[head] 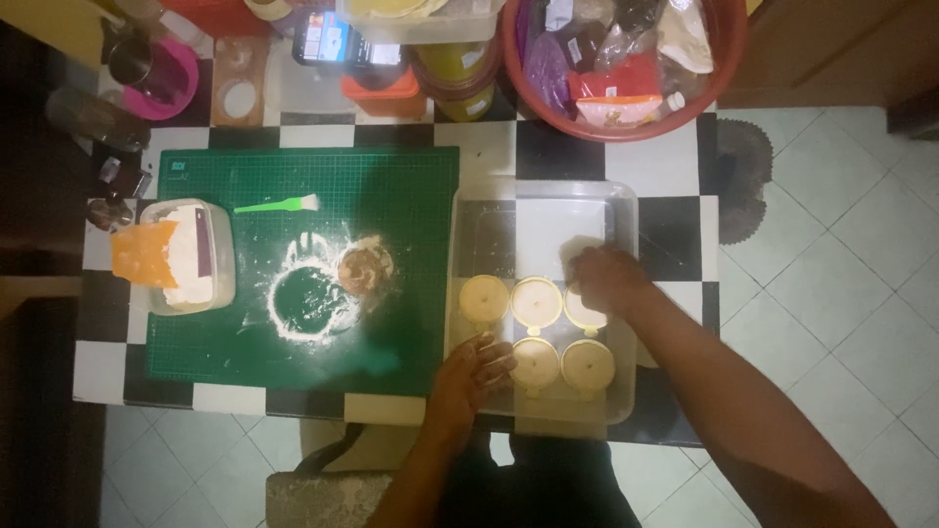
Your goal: Shaping dough balls using a round cutter and placing them into molds on a tray.
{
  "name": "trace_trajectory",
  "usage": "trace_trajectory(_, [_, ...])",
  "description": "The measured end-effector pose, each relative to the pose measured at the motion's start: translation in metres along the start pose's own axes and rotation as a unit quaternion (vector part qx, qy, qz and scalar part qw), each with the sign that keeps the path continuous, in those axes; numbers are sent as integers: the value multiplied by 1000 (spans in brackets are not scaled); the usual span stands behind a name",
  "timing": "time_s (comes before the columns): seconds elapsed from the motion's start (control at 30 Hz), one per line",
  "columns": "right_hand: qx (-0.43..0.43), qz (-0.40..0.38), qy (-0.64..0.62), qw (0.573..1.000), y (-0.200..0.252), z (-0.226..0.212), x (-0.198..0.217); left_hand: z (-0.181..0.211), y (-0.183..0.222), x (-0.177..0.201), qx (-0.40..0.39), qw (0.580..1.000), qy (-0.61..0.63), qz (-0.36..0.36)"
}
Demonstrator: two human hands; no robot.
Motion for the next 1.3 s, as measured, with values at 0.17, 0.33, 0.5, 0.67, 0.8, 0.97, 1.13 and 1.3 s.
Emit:
trace_trajectory(0.17, [21,-2,-7,1000,-3,2,-5,-4,-1,5,-64,994,-49,-74])
trace_trajectory(0.33, [25,3,18,1000,-4,1,-6,11,7,-8,0,998,-64,-3])
trace_trajectory(0.5, [14,10,-17,1000,2,-1,-2,17,13,-14,14,999,-32,24])
trace_trajectory(0.67, [-1,-25,-14,1000,15,-9,10,16,9,-13,30,999,-9,31])
trace_trajectory(0.8, [38,3,-20,999,-6,4,-11,11,9,-6,73,993,3,88])
trace_trajectory(0.97, [0,32,-131,991,-3,11,-3,28,18,-14,19,1000,-3,25])
trace_trajectory(1.13, [2,89,-171,981,6,-9,17,36,19,9,11,998,25,64])
trace_trajectory(1.3, [37,110,-197,973,4,-64,25,84,48,21,127,974,22,185])
Point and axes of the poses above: each hand's wrist, its own y-axis away from the middle knuckle, its own x-axis out of the back of the hand, z = x × y, the point moved 6 cm from there along -y, towards the middle knuckle, and after that the axes turned 1 degree about -z, right-handed, at the moved point
